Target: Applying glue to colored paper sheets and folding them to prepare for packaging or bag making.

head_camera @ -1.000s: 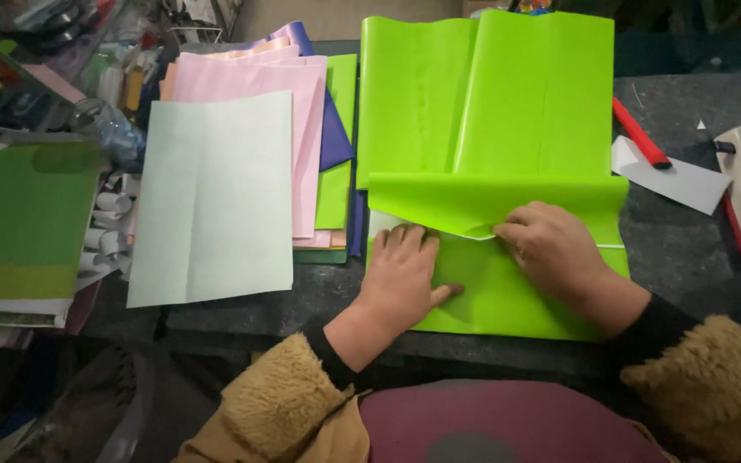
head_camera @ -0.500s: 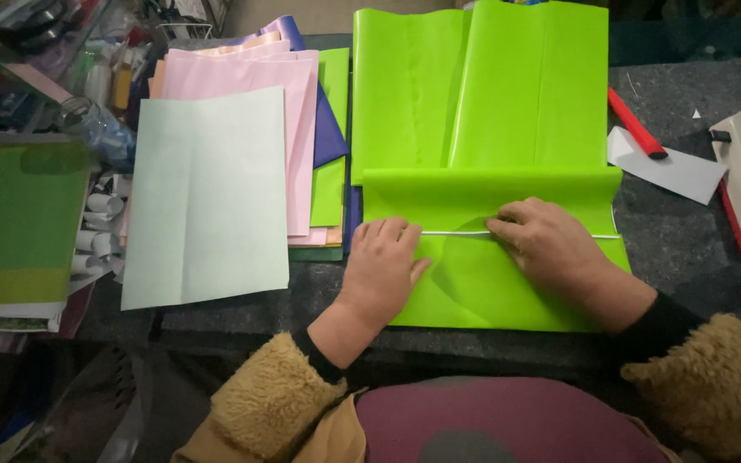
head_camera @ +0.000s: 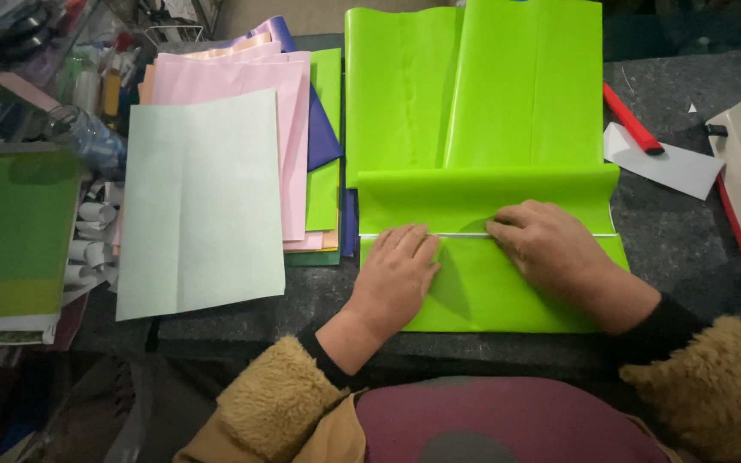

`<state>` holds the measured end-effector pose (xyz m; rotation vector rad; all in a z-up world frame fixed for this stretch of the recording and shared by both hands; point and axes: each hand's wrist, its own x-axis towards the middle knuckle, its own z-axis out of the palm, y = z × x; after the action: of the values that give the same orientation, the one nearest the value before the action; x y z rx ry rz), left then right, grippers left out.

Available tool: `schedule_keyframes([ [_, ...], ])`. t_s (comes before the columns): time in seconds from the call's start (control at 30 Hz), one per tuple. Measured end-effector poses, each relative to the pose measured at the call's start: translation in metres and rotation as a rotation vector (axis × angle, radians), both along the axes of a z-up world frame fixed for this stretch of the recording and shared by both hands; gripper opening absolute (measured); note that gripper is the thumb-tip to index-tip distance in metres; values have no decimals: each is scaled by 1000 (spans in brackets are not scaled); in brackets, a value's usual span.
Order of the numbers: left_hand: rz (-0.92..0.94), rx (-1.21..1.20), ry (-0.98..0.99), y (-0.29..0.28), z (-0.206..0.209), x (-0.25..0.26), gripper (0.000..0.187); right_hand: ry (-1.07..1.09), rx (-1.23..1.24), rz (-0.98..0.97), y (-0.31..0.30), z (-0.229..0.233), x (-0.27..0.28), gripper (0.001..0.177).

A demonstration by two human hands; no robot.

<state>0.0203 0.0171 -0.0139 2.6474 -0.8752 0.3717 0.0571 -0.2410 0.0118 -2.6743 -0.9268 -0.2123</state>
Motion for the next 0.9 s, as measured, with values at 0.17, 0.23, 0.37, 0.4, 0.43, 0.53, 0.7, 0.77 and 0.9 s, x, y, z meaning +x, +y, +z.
schedule_keyframes([
  [0.17,62,-76,153,4,29,-1,54,78,-15,-20,-3,5,-1,26],
  [0.23,56,-67,139,5,29,-1,59,98,-40,-38,-6,8,-1,28],
  [0.37,42,-25,124,6,24,0,70,196,-173,-232,-27,16,-5,37],
  [0.4,36,-27,126,6,23,0,70,199,-175,-238,-42,12,-7,37],
  [0.43,36,-30,124,6,22,1,71,236,-235,-349,-57,10,-8,42],
  [0.53,31,-39,120,7,19,0,72,322,-338,-525,-102,-7,-10,56],
  [0.7,21,-27,104,8,20,1,73,463,-394,-654,-116,-14,-19,82],
  [0.77,36,-16,119,7,21,1,72,524,-353,-744,-103,-4,-26,84],
  [0.9,41,-9,126,6,19,1,72,600,-169,-850,-105,-6,-33,74],
])
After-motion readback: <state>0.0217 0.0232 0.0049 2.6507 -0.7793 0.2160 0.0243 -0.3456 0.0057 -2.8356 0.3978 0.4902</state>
